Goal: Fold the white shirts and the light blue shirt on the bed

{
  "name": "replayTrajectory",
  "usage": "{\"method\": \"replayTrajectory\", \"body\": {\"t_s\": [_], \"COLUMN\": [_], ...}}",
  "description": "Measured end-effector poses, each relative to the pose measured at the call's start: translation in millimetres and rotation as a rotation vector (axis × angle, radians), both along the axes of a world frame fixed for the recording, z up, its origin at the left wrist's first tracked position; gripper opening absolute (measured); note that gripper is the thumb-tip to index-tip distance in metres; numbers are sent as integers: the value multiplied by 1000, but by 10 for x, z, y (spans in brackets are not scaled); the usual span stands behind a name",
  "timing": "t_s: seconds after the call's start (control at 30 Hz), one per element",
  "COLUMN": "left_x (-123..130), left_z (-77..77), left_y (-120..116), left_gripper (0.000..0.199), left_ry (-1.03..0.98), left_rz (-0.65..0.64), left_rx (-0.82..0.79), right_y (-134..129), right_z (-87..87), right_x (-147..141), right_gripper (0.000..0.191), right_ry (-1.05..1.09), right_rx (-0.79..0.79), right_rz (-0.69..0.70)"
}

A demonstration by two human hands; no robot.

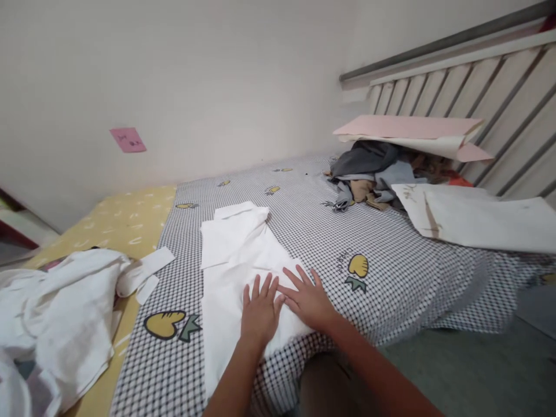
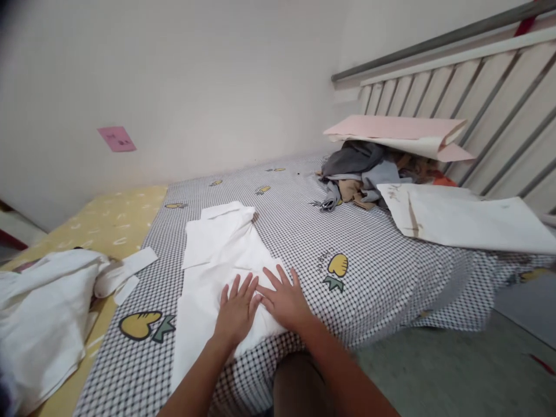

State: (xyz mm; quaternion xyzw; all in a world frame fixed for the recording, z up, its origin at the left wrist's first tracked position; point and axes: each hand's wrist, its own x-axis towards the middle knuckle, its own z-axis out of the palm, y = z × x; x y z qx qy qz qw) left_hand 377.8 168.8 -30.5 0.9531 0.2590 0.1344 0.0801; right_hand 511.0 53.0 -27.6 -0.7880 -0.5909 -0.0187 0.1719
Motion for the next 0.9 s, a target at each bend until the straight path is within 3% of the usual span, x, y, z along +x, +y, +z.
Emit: {"method": "replayTrajectory", "body": {"t_s": [0.17, 0.27, 0.33, 0.4, 0.5, 0.57, 0.73, 0.9], "left_x": [21, 48, 58, 59, 45, 32, 29, 44], "left_z": [-30, -9, 11, 32, 52, 53, 50, 179], "left_y": [5, -19, -40, -61, -86, -100, -116, -70], "left_gripper": [52, 52, 53, 54, 54, 54, 54, 59], "left_ry": [3, 20, 37, 47, 34, 14, 14, 219], "left_rz": [18, 39, 49, 52, 54, 55, 49, 35], "left_rx": [-12, -27, -30, -25, -6, 10, 33, -48], "right_y": [-661, -1061, -1174, -1136, -906, -755, -701, -777], "right_z": [-398, -587, -537, -356, -66, -15, -341, -536], "right_x": [-101, -37, -29, -94, -273, -361, -318, -215], "right_gripper": [47, 47, 45, 47, 51, 51, 45, 42], "right_ry": [-62, -61, -28, -2, -3, -9, -45, -40], "right_rx": [85, 191, 310, 415, 401, 300, 115, 162], "right_rz": [-21, -227, -415, -488, -279, -109, 99, 123]}}
